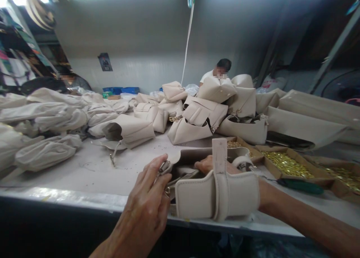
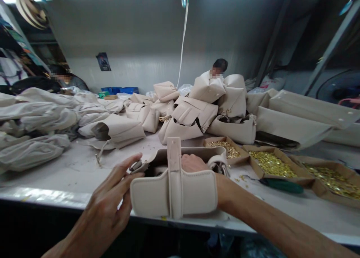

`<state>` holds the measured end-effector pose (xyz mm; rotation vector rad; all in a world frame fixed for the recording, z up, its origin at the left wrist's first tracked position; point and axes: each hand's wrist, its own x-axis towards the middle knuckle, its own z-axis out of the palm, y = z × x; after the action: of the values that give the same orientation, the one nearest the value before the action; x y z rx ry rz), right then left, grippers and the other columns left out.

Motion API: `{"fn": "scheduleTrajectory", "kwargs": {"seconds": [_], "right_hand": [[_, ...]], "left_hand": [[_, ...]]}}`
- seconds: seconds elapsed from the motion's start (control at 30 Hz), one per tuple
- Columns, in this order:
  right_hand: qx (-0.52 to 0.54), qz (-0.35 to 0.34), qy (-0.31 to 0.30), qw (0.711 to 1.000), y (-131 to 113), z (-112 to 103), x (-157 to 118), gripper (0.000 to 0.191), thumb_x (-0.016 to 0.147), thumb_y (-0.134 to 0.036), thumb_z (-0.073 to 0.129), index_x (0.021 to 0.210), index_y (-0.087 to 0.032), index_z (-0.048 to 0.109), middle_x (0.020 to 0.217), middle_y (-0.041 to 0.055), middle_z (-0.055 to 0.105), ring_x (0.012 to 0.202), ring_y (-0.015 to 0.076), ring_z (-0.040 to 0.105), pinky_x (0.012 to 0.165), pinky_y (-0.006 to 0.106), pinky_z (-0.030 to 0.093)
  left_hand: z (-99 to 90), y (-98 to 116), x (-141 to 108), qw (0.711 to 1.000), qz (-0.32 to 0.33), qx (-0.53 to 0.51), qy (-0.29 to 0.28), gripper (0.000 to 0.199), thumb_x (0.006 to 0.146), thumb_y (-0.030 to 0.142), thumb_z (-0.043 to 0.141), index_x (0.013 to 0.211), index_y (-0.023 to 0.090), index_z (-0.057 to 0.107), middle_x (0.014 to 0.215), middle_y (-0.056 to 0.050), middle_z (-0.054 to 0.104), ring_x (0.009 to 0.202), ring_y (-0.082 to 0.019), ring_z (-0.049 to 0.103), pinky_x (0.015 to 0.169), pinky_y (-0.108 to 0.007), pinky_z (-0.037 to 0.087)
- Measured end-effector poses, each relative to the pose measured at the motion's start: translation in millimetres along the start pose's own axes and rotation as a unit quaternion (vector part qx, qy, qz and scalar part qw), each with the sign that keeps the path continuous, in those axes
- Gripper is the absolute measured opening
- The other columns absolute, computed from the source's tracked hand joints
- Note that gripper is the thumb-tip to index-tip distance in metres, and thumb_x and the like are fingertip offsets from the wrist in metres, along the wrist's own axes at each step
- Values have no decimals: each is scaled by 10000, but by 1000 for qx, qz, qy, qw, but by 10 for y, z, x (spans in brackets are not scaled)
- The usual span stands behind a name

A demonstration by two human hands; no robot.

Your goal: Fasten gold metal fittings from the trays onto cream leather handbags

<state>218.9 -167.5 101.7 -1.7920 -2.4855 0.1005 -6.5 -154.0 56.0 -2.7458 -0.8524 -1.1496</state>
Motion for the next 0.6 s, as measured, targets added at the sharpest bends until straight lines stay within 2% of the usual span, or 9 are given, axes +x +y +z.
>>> {"fn": "scheduleTrajectory", "kwargs": {"seconds": [0.1, 0.23, 0.37, 0.43, 0.5, 0.6], "right_hand": [[124, -1, -2, 992, 72, -140, -77, 140, 792, -156, 550, 682, -125, 630, 651, 8, 593, 599, 126, 504, 542, 227, 375], [263, -22, 15, 964, 112, -220, -47, 243, 782, -60, 406, 658, -137, 601, 624, -5, 549, 596, 104, 496, 556, 206, 378], [340, 21, -99, 935, 76, -150, 45, 175, 835, -205, 457, 731, -140, 581, 614, -17, 545, 472, 75, 476, 438, 172, 361], [361, 24, -145, 921, 55, -109, 92, 211, 851, -299, 487, 767, -131, 582, 596, -26, 525, 429, 66, 452, 396, 163, 343], [355, 12, -136, 925, 40, -83, 129, 231, 857, -322, 505, 773, -126, 594, 610, -22, 528, 464, 71, 462, 422, 168, 357], [296, -10, -70, 952, 26, -49, 169, 213, 866, -280, 522, 742, -133, 614, 662, -3, 562, 578, 95, 501, 516, 198, 392]], "left_hand": [[62, -32, -6, 1000, -9, 12, 17, 417, 821, 28, 353, 1205, 127, 484, 1430, -181, 373, 1311, -266, 416, 1003, -473, 494], [130, -67, -12, 999, -29, -9, 20, 438, 859, 64, 357, 1276, 170, 439, 1452, -163, 356, 1321, -269, 407, 982, -505, 505], [180, -93, -20, 998, -44, -38, 24, 391, 901, 122, 397, 1279, 211, 440, 1458, -137, 352, 1330, -256, 393, 1003, -498, 488], [198, -99, -22, 998, -46, -42, 32, 384, 916, 145, 402, 1293, 211, 433, 1462, -140, 345, 1343, -262, 373, 1018, -510, 469], [213, -96, -12, 996, -51, -55, 39, 382, 930, 165, 402, 1309, 205, 425, 1465, -147, 339, 1347, -265, 365, 1025, -513, 459], [231, -84, 26, 994, -46, -84, 51, 363, 938, 172, 408, 1300, 187, 441, 1441, -155, 363, 1328, -252, 388, 1019, -478, 467]]}}
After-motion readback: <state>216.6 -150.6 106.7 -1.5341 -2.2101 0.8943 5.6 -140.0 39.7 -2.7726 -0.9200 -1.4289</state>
